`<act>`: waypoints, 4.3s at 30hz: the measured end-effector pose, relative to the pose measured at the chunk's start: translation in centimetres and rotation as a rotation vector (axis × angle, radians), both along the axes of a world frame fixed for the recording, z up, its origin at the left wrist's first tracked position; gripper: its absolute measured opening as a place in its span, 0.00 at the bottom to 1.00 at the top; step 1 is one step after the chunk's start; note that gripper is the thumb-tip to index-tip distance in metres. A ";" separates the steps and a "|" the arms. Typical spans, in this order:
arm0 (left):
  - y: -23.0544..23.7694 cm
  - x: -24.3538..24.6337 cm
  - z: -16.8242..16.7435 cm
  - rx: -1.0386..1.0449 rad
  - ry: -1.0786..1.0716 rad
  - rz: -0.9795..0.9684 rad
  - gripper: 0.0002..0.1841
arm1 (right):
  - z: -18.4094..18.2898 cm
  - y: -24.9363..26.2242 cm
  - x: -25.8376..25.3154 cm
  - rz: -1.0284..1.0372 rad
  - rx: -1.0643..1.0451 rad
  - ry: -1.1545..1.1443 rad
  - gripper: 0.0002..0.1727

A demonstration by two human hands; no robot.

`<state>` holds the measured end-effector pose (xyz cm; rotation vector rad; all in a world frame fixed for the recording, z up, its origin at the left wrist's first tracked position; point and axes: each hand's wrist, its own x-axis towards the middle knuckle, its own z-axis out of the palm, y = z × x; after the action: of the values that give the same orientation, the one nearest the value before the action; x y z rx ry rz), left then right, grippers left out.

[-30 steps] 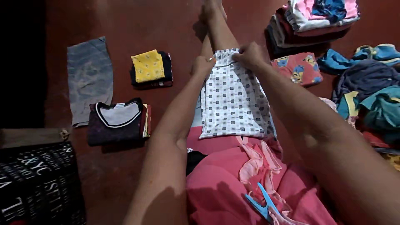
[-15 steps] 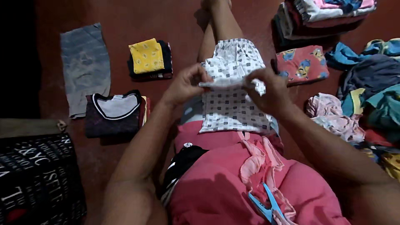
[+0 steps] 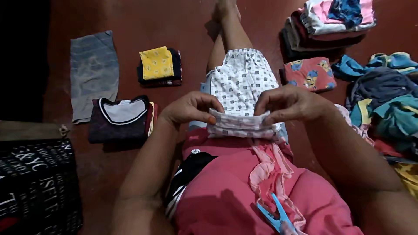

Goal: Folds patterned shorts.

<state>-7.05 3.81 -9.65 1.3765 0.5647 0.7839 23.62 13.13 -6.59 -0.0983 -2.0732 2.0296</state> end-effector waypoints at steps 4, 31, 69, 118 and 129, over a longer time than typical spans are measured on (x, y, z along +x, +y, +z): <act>-0.5 0.7 -1.0 -0.055 0.242 -0.156 0.12 | -2.7 3.3 -0.7 -0.481 0.051 -0.299 0.09; 9.9 4.6 -5.2 0.970 0.974 0.333 0.04 | -7.6 7.6 -5.2 -0.600 0.848 -0.640 0.10; 14.1 5.4 0.6 0.515 0.802 0.336 0.08 | -5.5 7.0 -5.4 -0.807 0.254 -0.092 0.32; 9.2 0.9 2.2 1.005 1.359 -0.040 0.13 | -9.1 3.1 -4.1 -0.739 1.225 -0.098 0.08; 6.8 2.6 -1.9 0.751 0.999 0.401 0.12 | -10.7 2.0 -2.1 -0.691 1.250 -0.121 0.07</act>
<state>-4.44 10.57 -11.58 2.4077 1.4495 0.5900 21.50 15.13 -17.33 -0.5876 -2.4774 0.2066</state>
